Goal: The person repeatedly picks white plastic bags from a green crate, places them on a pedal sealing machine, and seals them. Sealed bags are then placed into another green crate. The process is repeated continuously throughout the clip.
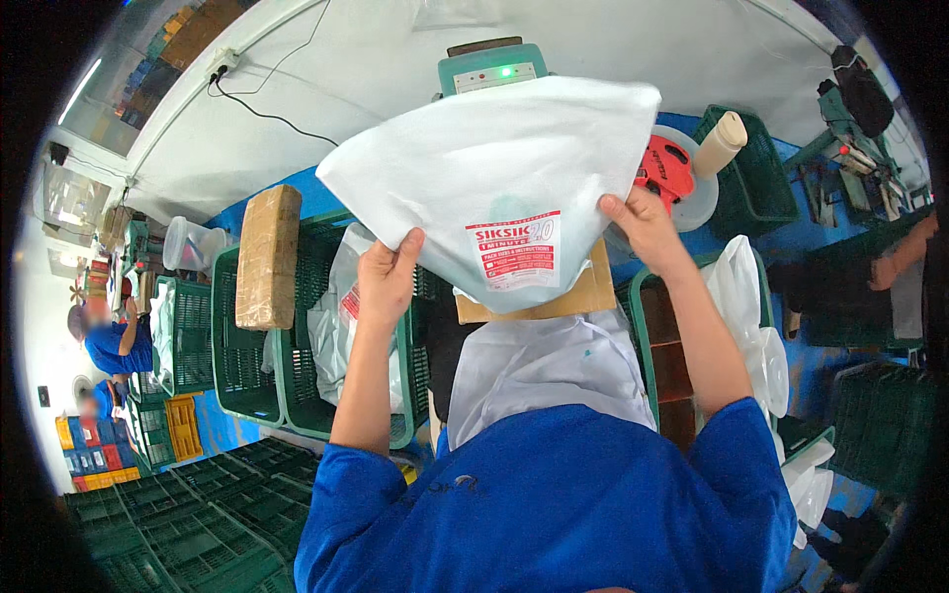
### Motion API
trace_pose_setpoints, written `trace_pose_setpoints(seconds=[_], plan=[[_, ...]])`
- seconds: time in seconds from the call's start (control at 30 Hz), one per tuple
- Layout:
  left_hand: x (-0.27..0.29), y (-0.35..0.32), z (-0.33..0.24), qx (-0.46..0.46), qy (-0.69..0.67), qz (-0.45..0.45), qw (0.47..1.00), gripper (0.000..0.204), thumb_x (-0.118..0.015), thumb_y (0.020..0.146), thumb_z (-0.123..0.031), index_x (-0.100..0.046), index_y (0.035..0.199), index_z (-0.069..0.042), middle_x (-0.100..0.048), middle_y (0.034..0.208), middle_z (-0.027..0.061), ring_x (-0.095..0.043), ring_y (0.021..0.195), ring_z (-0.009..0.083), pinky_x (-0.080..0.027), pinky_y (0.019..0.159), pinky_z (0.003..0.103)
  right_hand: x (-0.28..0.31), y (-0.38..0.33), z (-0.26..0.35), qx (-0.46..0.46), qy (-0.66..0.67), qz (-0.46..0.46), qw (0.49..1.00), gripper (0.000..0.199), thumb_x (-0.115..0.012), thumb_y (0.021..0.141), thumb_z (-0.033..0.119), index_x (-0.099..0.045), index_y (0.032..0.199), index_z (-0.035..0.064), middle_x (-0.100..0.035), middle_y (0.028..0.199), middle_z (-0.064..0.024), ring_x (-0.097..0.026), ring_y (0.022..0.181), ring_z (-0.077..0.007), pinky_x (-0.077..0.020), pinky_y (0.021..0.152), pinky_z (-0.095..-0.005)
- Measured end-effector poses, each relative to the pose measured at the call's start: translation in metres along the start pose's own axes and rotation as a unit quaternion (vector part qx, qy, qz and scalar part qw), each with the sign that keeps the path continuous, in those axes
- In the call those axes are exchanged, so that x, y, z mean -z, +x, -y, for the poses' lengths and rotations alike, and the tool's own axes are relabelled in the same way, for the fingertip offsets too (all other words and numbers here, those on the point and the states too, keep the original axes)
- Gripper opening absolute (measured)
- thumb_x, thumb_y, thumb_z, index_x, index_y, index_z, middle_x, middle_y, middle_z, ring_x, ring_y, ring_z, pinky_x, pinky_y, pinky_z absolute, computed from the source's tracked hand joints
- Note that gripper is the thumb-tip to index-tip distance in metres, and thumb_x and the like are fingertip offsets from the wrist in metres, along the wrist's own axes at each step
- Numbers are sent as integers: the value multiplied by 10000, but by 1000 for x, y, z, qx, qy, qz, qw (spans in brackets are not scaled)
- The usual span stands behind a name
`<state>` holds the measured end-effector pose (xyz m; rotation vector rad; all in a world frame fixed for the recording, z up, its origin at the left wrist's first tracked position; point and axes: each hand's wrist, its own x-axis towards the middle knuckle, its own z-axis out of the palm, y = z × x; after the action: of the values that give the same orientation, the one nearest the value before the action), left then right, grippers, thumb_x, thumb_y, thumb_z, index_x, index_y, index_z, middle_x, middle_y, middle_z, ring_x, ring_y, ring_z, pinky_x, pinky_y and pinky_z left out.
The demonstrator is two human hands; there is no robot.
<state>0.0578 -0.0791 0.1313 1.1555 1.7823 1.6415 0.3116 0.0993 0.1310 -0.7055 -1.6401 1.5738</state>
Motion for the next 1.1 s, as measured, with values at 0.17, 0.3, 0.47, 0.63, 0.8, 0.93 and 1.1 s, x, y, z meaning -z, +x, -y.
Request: trace_pose_setpoints(seconds=[0.17, 0.3, 0.47, 0.63, 0.8, 0.93, 1.1], plan=[[-21, 5, -7, 6, 60, -98, 993, 307, -516, 942, -224, -599, 943, 71, -649, 796, 72, -537, 721, 84, -437, 647, 270, -2, 4, -6, 7, -139, -87, 987, 330, -564, 908, 285, -605, 889, -42, -612, 718, -39, -500, 674, -85, -427, 631, -265], [-39, -17, 32, 84, 117, -110, 983, 335, -493, 951, -235, -594, 948, 84, -633, 811, 65, -535, 721, 86, -443, 632, 250, -3, -18, -40, -38, -211, -144, 966, 331, -572, 897, 274, -558, 792, -40, -533, 628, -65, -429, 607, -102, -398, 575, -284], [-66, -63, 111, 157, 167, -32, 973, 355, -509, 937, -263, -606, 944, 78, -640, 756, 179, -578, 638, 158, -463, 605, 307, -11, -56, -122, -202, -205, -173, 942, 379, -573, 896, 265, -501, 690, -44, -449, 568, -92, -389, 567, -115, -369, 532, -310], [-65, -68, 124, 268, 194, 62, 942, 361, -565, 906, -232, -548, 1111, 65, -625, 752, 175, -585, 628, 155, -468, 613, 291, -20, -74, -147, -204, -166, -158, 952, 367, -585, 890, 288, -536, 723, -35, -485, 603, -86, -414, 581, -109, -378, 543, -302], [-68, -38, 89, 240, -183, -36, 953, 238, -526, 933, -203, -603, 933, 22, -595, 745, 47, -503, 668, 90, -416, 603, 257, -2, -57, -129, -72, -19, -184, 980, 305, -590, 892, 280, -599, 820, -16, -563, 689, -11, -455, 648, -86, -396, 595, -265], [-85, -36, 82, 182, 83, -125, 972, 287, -506, 942, -238, -574, 863, 29, -513, 660, 35, -427, 623, 87, -380, 564, 271, 2, -46, -127, -204, -41, -241, 948, 336, -582, 899, 296, -600, 814, -29, -548, 701, 3, -433, 656, -77, -379, 600, -260], [-81, -36, 99, 164, 2, -140, 977, 316, -510, 938, -252, -572, 828, 38, -505, 655, 35, -428, 618, 97, -376, 558, 268, -2, -39, -127, -196, 6, -259, 946, 355, -547, 918, 311, -600, 783, -13, -543, 717, -1, -432, 640, -89, -372, 594, -265]])
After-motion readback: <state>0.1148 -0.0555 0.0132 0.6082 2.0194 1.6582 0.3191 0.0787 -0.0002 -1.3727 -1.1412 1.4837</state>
